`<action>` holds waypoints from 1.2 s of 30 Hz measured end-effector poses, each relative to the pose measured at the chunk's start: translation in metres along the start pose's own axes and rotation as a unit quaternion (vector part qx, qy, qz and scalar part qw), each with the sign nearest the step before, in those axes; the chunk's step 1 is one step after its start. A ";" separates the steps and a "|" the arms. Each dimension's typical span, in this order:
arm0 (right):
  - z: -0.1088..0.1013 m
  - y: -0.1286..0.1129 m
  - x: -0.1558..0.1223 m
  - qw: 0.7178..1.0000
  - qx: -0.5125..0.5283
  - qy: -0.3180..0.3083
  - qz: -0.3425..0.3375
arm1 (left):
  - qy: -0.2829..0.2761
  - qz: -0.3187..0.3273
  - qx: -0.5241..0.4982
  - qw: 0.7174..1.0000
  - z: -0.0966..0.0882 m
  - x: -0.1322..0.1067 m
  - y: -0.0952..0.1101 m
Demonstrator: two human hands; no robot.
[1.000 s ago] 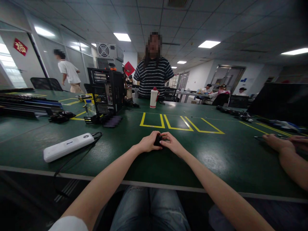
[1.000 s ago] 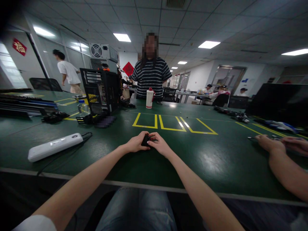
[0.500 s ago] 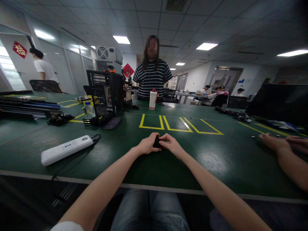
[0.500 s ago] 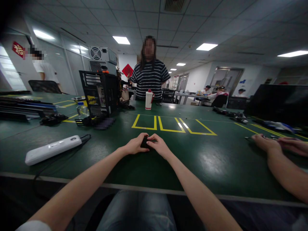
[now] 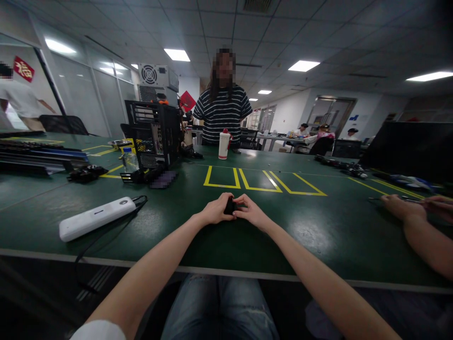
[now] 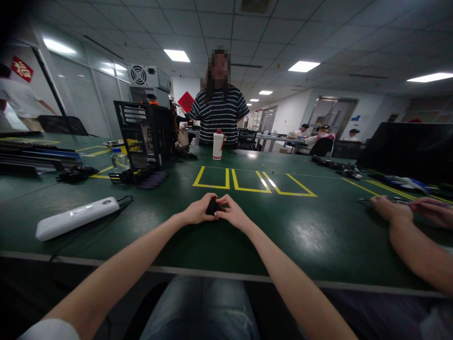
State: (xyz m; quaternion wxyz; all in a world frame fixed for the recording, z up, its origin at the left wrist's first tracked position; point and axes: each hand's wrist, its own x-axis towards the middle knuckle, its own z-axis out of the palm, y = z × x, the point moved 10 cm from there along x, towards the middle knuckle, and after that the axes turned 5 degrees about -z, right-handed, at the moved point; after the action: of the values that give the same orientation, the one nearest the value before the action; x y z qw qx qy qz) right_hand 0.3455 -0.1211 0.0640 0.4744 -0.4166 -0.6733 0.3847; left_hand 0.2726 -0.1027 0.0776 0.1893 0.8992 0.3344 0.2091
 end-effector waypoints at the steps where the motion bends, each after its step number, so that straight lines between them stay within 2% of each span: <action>1: -0.001 -0.001 0.000 1.000 -0.008 0.005 0.000 | -0.001 -0.001 0.000 1.000 0.000 0.000 0.000; 8: -0.006 0.005 0.004 0.999 -0.017 0.030 0.006 | 0.003 0.015 -0.002 1.000 0.001 0.000 -0.001; 18: 0.001 0.003 0.000 1.000 0.026 -0.009 0.007 | -0.003 -0.004 -0.001 1.000 0.002 0.001 -0.003; 24: -0.008 0.008 0.002 0.999 -0.012 0.035 0.010 | -0.005 0.004 -0.002 1.000 0.001 0.001 -0.001; 36: 0.004 -0.002 0.001 1.000 0.025 -0.012 -0.010 | -0.002 0.020 -0.004 1.000 0.000 0.001 0.000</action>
State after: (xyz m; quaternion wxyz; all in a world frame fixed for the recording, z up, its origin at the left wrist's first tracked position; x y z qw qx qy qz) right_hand 0.3415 -0.1212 0.0651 0.4807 -0.3933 -0.6729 0.4017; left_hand 0.2733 -0.1019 0.0774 0.1889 0.9054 0.3152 0.2125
